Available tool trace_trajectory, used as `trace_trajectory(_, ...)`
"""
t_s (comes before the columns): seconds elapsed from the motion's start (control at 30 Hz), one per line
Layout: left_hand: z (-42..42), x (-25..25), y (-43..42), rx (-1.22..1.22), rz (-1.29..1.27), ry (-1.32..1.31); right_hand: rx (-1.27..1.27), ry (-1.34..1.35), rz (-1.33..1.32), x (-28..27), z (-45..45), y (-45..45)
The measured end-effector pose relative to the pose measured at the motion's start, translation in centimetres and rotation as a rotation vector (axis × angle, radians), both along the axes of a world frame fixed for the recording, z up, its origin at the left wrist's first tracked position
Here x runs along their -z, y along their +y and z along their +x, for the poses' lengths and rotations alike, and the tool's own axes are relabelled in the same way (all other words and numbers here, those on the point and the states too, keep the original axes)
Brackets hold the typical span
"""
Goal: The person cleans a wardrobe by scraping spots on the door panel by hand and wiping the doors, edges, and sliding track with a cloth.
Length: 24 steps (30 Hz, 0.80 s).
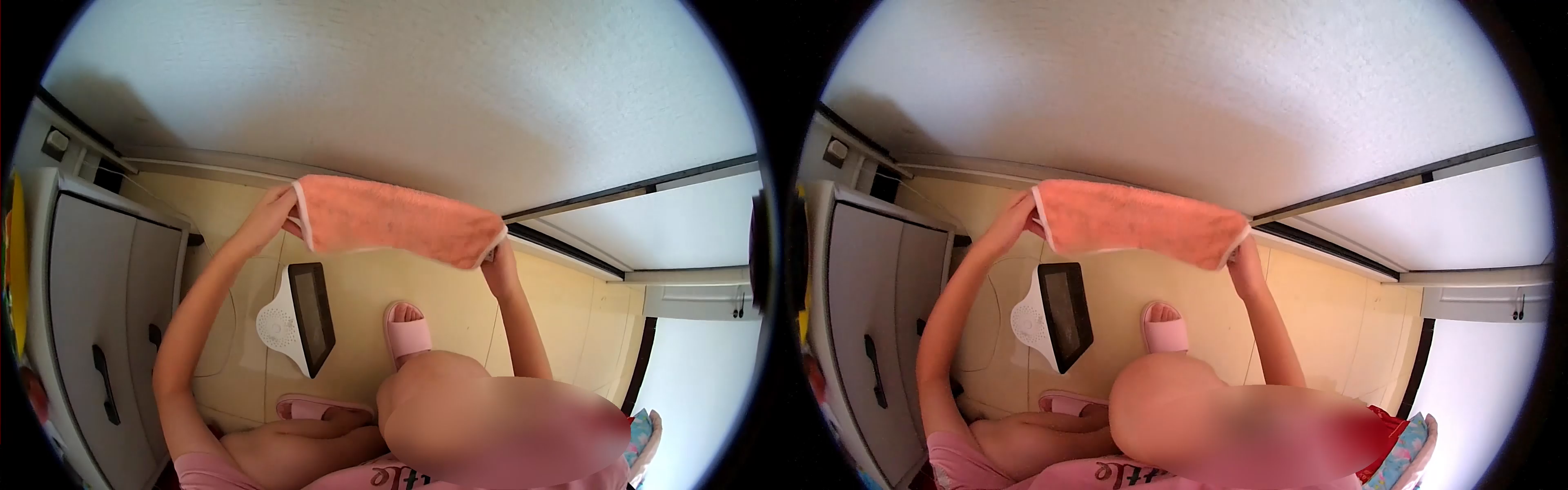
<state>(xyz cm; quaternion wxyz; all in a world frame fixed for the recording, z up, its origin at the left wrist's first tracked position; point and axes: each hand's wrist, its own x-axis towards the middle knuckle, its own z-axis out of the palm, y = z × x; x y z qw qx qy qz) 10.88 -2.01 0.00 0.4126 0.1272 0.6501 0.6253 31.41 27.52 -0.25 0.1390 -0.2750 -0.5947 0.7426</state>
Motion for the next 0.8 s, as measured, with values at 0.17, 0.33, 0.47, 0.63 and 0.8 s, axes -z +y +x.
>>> trace_trajectory(0.17, 0.7, 1.1, 2.0, 0.235, 0.181, -0.222, -0.132, -0.162, -0.149, -2.6, -2.6, -4.3)
trace_trajectory(0.33, 3.9, -2.7, 4.1, 0.297, 0.114, -0.169, -0.538, -0.02, 0.391, -4.1, -4.2, -10.5)
trace_trajectory(0.47, 3.2, -2.1, 3.1, 0.367, -0.007, 0.132, -0.692, 0.166, 0.661, -4.5, -3.7, -8.6)
trace_trajectory(0.63, 1.5, -2.9, 2.0, 0.331, 0.207, -0.372, -0.325, 0.008, 0.588, -4.8, -4.9, -7.1)
trace_trajectory(0.8, 1.9, -4.6, 2.0, 0.342, 0.276, -0.446, -0.793, 0.118, -0.478, 2.1, -3.3, -6.2)
